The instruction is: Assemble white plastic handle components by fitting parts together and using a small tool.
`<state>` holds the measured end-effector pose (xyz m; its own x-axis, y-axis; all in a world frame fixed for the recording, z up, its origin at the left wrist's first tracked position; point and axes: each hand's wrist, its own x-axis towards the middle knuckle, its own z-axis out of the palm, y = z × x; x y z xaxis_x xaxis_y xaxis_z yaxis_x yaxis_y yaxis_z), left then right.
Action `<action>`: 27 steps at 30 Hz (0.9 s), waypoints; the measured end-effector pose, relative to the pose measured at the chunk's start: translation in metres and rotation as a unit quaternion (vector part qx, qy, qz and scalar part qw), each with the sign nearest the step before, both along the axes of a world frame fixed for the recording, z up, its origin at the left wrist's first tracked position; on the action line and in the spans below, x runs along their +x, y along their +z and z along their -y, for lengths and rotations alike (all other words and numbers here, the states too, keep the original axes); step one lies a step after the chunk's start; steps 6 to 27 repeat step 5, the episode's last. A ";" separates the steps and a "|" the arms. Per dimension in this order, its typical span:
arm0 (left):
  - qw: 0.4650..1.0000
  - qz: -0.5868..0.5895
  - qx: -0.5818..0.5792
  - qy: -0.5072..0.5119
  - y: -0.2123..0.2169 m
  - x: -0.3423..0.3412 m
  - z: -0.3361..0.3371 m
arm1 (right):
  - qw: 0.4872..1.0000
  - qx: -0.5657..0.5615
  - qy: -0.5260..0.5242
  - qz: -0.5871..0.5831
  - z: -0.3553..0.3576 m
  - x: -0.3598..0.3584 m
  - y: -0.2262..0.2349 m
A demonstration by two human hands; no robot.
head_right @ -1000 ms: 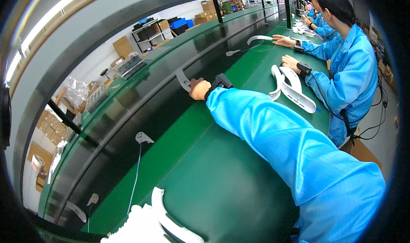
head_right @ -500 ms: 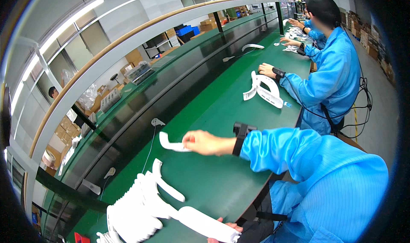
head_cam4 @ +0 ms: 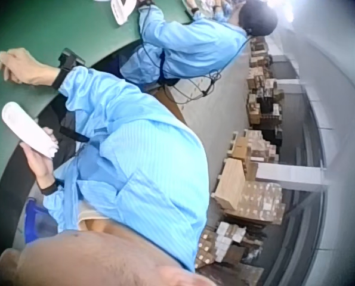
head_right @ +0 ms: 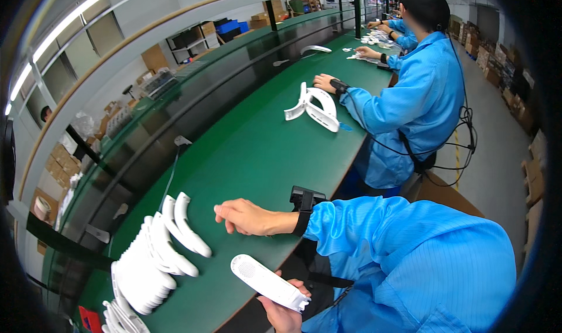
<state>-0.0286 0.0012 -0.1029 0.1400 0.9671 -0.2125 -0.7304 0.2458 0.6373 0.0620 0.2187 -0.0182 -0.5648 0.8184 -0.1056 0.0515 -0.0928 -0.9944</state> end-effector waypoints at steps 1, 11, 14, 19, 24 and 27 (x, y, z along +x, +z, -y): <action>1.000 0.007 -0.008 -0.003 -0.003 0.007 -0.002 | 1.000 -0.008 -0.003 0.007 0.004 0.009 0.002; 0.999 0.050 -0.013 0.006 -0.002 0.024 -0.014 | 0.973 -0.047 -0.007 -0.224 0.020 0.027 0.001; 0.999 0.050 -0.013 0.006 -0.002 0.024 -0.014 | 0.973 -0.047 -0.007 -0.224 0.020 0.027 0.001; 0.999 0.050 -0.013 0.006 -0.002 0.024 -0.014 | 0.973 -0.047 -0.007 -0.224 0.020 0.027 0.001; 0.999 0.050 -0.013 0.006 -0.002 0.024 -0.014 | 0.973 -0.047 -0.007 -0.224 0.020 0.027 0.001; 0.999 0.050 -0.013 0.006 -0.002 0.024 -0.014 | 0.973 -0.047 -0.007 -0.224 0.020 0.027 0.001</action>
